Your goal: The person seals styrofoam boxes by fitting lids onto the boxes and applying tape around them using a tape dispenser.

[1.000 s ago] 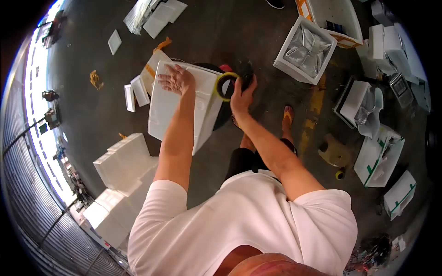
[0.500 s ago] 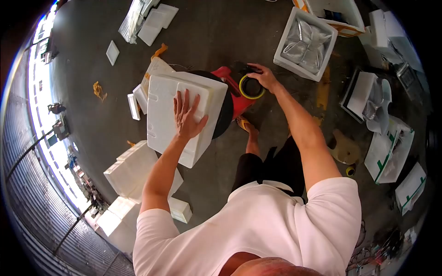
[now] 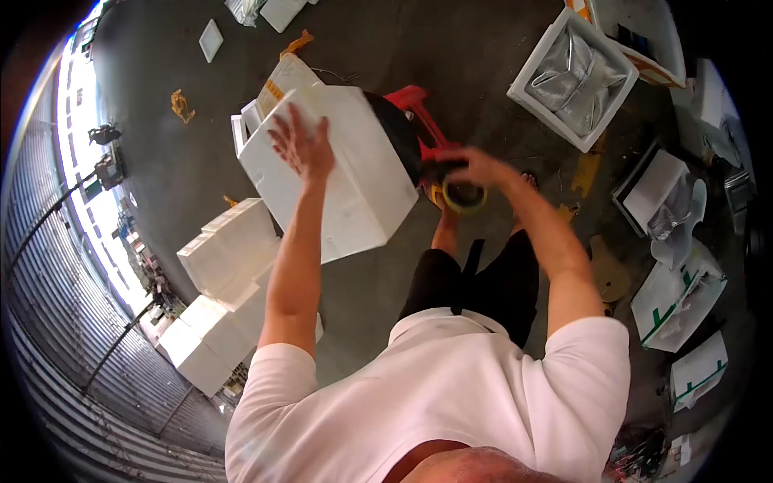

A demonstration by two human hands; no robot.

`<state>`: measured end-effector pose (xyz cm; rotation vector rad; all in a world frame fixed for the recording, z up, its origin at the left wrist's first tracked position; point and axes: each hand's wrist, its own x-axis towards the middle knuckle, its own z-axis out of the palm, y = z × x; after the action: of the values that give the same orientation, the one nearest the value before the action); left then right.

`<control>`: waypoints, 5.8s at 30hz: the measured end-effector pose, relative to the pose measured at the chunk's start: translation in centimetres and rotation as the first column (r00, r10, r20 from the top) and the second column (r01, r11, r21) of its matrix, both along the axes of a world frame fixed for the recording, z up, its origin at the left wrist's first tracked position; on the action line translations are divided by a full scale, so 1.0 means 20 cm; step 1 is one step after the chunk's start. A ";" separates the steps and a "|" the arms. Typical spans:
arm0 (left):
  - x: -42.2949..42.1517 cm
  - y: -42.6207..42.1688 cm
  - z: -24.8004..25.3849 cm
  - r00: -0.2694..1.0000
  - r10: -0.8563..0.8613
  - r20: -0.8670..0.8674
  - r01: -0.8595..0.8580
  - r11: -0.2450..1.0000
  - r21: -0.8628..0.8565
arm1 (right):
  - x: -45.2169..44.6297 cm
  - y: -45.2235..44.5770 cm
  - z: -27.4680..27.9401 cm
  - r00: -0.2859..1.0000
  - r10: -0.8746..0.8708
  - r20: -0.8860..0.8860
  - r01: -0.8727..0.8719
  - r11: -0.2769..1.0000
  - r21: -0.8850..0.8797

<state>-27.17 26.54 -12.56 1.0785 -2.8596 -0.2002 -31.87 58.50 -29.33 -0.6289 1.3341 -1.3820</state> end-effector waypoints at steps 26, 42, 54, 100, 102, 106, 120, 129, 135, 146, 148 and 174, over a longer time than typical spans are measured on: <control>0.12 0.14 0.18 0.828 -0.542 0.145 0.544 0.838 0.030 | -0.36 -0.46 -0.05 0.933 -0.339 -0.121 0.342 0.940 0.004; 0.27 0.26 0.17 0.810 -0.573 0.121 0.573 0.818 0.042 | -0.17 -0.26 -0.10 0.954 -0.300 0.000 0.300 0.951 -0.077; -0.03 0.13 0.04 1.000 0.015 0.018 -0.015 0.999 -0.036 | 0.33 0.13 0.08 0.965 -0.190 0.178 0.185 0.982 0.046; 1.04 -0.53 0.53 0.705 0.448 -0.550 0.126 0.683 0.719 | 0.76 -0.55 1.75 0.373 -0.482 0.793 0.700 0.707 0.100; 1.05 -0.66 0.18 0.571 0.549 -0.611 0.292 0.559 0.776 | 0.77 -0.47 1.53 0.272 -0.495 0.825 0.647 0.729 0.224; 1.05 -0.93 0.33 0.755 0.498 -0.426 -0.056 0.696 0.715 | 0.74 -0.33 1.62 0.387 -0.490 0.781 0.686 0.719 0.111; 0.01 -0.36 0.74 0.972 -0.209 0.107 0.200 0.976 0.086 | 0.26 0.16 1.27 0.506 -0.740 0.443 0.781 0.611 0.129; 0.21 0.17 0.89 0.457 -0.880 0.129 0.873 0.472 0.123 | 0.05 0.08 0.54 0.678 -0.685 0.266 0.702 0.711 0.041; 0.21 0.20 0.86 0.404 -0.900 0.163 0.888 0.429 0.167 | -0.01 -0.12 0.28 0.844 -0.499 0.198 0.505 0.863 0.024; 0.20 0.16 0.82 0.312 -0.945 0.095 0.909 0.326 0.259 | -0.25 -0.45 0.06 0.970 0.087 -0.226 -0.074 0.995 0.068; 0.20 0.14 0.80 0.351 -0.931 0.096 0.896 0.364 0.255 | -0.24 -0.42 0.06 0.982 0.106 -0.157 -0.093 0.992 0.089; -0.06 -0.29 0.59 0.991 -0.065 0.117 0.065 0.998 0.001 | 0.27 -0.17 -0.01 0.982 -0.191 -0.002 0.190 0.978 -0.087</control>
<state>-28.39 20.79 -0.84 1.0308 -3.0007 -0.1419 -26.38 55.06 -29.46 -0.5775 1.3773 -1.6000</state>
